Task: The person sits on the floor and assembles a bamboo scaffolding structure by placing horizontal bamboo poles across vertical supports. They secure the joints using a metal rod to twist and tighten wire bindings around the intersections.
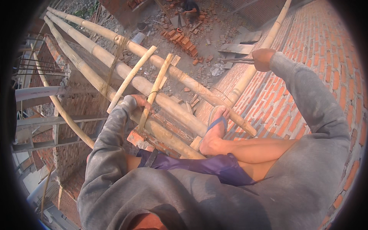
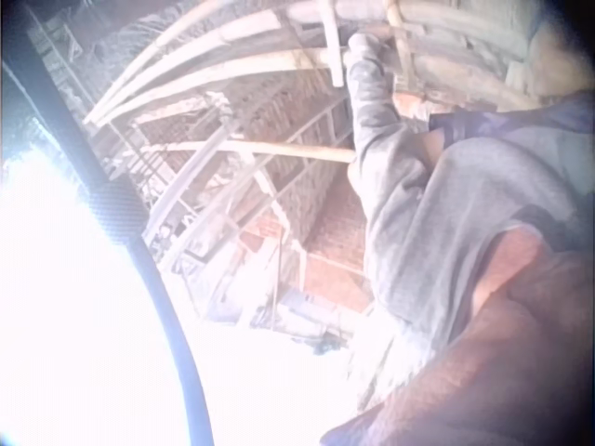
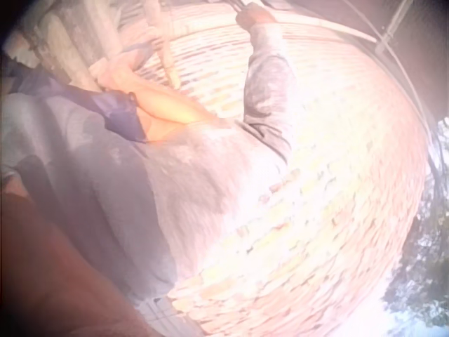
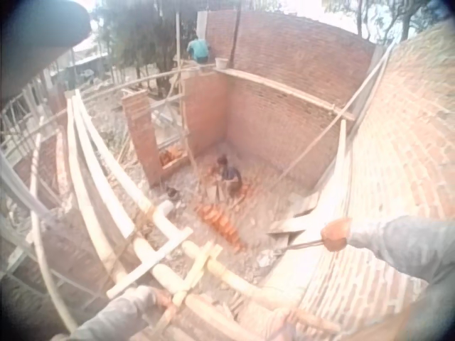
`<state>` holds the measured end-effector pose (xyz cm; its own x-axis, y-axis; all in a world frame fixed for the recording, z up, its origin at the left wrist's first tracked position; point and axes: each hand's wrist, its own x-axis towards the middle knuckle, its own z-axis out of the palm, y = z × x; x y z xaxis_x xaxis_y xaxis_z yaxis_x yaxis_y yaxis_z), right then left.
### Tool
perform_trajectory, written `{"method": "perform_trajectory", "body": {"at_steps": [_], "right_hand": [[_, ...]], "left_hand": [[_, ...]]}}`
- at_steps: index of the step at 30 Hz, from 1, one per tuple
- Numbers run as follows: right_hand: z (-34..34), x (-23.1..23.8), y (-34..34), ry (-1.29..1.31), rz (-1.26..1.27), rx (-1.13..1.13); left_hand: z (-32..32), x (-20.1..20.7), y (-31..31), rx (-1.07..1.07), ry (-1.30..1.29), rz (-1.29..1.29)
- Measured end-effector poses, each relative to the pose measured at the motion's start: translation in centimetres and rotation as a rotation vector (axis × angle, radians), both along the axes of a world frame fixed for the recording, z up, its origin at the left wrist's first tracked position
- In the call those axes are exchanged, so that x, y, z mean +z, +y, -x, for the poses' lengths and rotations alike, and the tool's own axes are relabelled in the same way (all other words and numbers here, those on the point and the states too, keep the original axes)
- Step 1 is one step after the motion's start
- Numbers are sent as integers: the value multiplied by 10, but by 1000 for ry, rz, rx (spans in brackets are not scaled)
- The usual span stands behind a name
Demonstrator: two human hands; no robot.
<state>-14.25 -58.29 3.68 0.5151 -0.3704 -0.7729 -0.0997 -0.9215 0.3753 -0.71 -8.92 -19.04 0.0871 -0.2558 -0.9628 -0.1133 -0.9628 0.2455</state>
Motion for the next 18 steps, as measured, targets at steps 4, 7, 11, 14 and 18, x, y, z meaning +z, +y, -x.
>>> {"method": "perform_trajectory", "body": {"at_steps": [4, 7, 11, 14, 18], "right_hand": [[-40, -70, -2, -233, -444, -549], [-89, -137, 20, -168, -529, -441], [-114, -185, 69, -357, -633, -663], [-117, -174, 90, -55, -775, -554], [-113, -156, 115, -341, -715, -711]], "left_hand": [[2, 7, 0, -8, -19, 6], [4, -1, 2, 17, -15, 18], [7, -13, 3, 49, -28, 38], [8, -17, 2, 56, -42, 30], [7, -19, 3, -6, -67, 37]]}}
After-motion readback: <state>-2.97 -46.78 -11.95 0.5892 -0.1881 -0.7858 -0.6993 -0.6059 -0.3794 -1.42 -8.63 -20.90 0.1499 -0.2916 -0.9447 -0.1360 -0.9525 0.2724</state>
